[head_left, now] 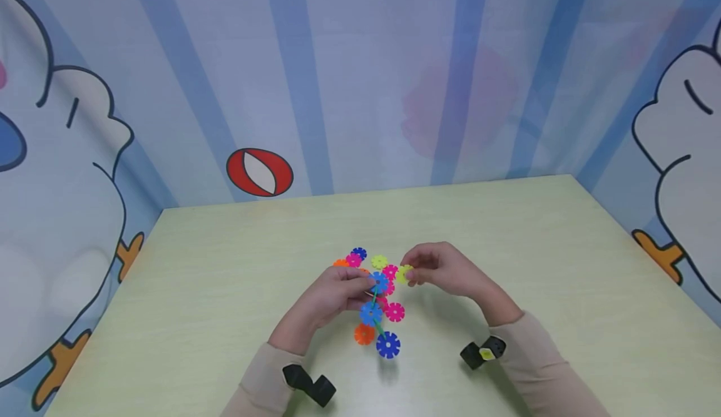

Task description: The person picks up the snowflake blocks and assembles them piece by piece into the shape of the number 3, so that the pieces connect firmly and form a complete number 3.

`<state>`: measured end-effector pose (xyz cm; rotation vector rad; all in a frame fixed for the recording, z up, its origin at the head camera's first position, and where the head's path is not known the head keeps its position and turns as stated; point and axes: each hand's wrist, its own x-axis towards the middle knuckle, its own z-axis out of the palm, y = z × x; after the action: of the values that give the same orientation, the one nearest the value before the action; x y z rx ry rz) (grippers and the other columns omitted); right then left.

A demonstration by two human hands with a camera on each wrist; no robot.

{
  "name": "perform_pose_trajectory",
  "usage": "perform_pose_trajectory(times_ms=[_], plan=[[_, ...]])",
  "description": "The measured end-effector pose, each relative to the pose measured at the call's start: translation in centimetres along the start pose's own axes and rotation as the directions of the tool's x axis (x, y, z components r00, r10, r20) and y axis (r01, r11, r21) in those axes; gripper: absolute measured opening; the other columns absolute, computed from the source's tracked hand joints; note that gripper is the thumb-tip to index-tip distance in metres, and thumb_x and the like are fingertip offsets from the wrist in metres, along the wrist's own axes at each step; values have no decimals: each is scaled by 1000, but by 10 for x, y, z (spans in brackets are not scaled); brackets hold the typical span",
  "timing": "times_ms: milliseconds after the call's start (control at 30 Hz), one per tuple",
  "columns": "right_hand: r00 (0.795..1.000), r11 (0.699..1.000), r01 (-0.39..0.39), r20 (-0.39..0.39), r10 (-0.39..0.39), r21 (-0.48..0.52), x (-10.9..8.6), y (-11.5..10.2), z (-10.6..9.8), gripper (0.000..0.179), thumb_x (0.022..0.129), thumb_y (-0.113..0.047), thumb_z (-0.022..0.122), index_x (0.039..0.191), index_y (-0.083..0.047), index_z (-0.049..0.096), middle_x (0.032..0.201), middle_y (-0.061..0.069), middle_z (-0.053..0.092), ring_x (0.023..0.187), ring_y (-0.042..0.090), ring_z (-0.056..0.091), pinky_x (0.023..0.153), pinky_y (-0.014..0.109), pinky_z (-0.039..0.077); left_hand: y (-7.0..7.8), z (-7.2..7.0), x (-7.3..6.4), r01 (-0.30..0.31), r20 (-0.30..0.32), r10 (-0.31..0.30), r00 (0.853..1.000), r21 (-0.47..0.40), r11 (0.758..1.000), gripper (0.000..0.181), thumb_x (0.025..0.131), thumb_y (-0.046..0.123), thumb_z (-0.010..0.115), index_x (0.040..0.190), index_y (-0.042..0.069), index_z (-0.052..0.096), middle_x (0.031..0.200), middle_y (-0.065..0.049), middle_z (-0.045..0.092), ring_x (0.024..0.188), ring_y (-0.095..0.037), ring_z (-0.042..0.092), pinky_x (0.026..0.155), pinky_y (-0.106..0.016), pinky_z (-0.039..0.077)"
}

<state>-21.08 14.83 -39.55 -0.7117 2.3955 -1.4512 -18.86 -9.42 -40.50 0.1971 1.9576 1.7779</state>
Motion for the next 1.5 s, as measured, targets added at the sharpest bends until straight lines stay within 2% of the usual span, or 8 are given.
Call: perform_pose_trajectory(times_ms=[167, 400, 500, 600, 767, 900, 1233, 1500], plan=[[999, 999, 12, -31, -11, 30, 2, -2, 6, 15, 90, -6, 66, 103, 1, 67, 92, 11, 68, 83, 22, 70, 77, 32, 57, 1, 1, -1, -8, 3, 8, 1000, 14, 1000, 28, 96, 16, 58, 107, -9, 64, 84, -2, 65, 72, -13, 63, 71, -23, 55], [998, 998, 9, -55, -5, 66, 1, -5, 12, 14, 90, -7, 67, 102, 0, 68, 92, 10, 69, 87, 35, 67, 81, 51, 54, 3, 1, -4, -15, 11, 15, 1000, 21, 1000, 29, 97, 17, 58, 109, -9, 64, 83, -2, 66, 71, -13, 62, 71, -22, 55], [998, 998, 10, -57, -6, 68, 1, -7, 13, 15, 90, -7, 67, 102, 1, 68, 92, 11, 69, 87, 37, 66, 82, 53, 53, 3, 2, -4, -14, 11, 14, 1000, 25, 1000, 29, 97, 17, 58, 109, -9, 64, 83, -2, 66, 72, -13, 62, 71, -23, 55], [998, 998, 11, -59, -8, 60, 0, -8, 14, 16, 89, -7, 67, 103, 1, 69, 93, 11, 70, 86, 34, 67, 81, 50, 54, 2, 2, -3, -13, 6, 13, 1000, 30, 999, 29, 97, 17, 58, 108, -8, 65, 83, -2, 66, 72, -13, 62, 71, -23, 55], [997, 1000, 7, -72, -6, 11, 0, -8, 16, 17, 89, -9, 69, 102, 0, 70, 94, 9, 71, 84, 23, 69, 79, 36, 56, 0, 3, -1, -1, 0, 1, 1000, 22, 1000, 26, 96, 17, 59, 105, -6, 66, 81, -2, 64, 71, -14, 60, 70, -22, 54], [995, 1000, 19, -93, -21, -24, -1, -9, 17, 15, 88, -9, 69, 100, 0, 72, 93, 9, 72, 83, 22, 70, 77, 30, 57, -1, 3, -1, -8, -9, 8, 1000, 24, 1000, 26, 96, 17, 59, 104, -6, 67, 81, -2, 66, 71, -14, 60, 70, -22, 54], [970, 975, 180, -143, -198, -133, -1, -12, 22, 7, 85, -3, 71, 90, -2, 75, 86, 6, 74, 79, 12, 69, 72, 24, 56, 2, 7, -4, -48, -39, 50, 998, 65, 997, 28, 96, 19, 60, 104, -5, 70, 89, -9, 73, 77, -16, 67, 78, -30, 57], [979, 986, 153, -125, -160, -60, -1, -10, 23, 8, 86, -2, 69, 93, 1, 74, 88, 11, 73, 80, 15, 70, 73, 24, 56, 0, 5, -2, -41, -3, 41, 999, 3, 999, 27, 96, 16, 58, 103, -8, 67, 86, -9, 73, 72, -15, 67, 74, -27, 57]])
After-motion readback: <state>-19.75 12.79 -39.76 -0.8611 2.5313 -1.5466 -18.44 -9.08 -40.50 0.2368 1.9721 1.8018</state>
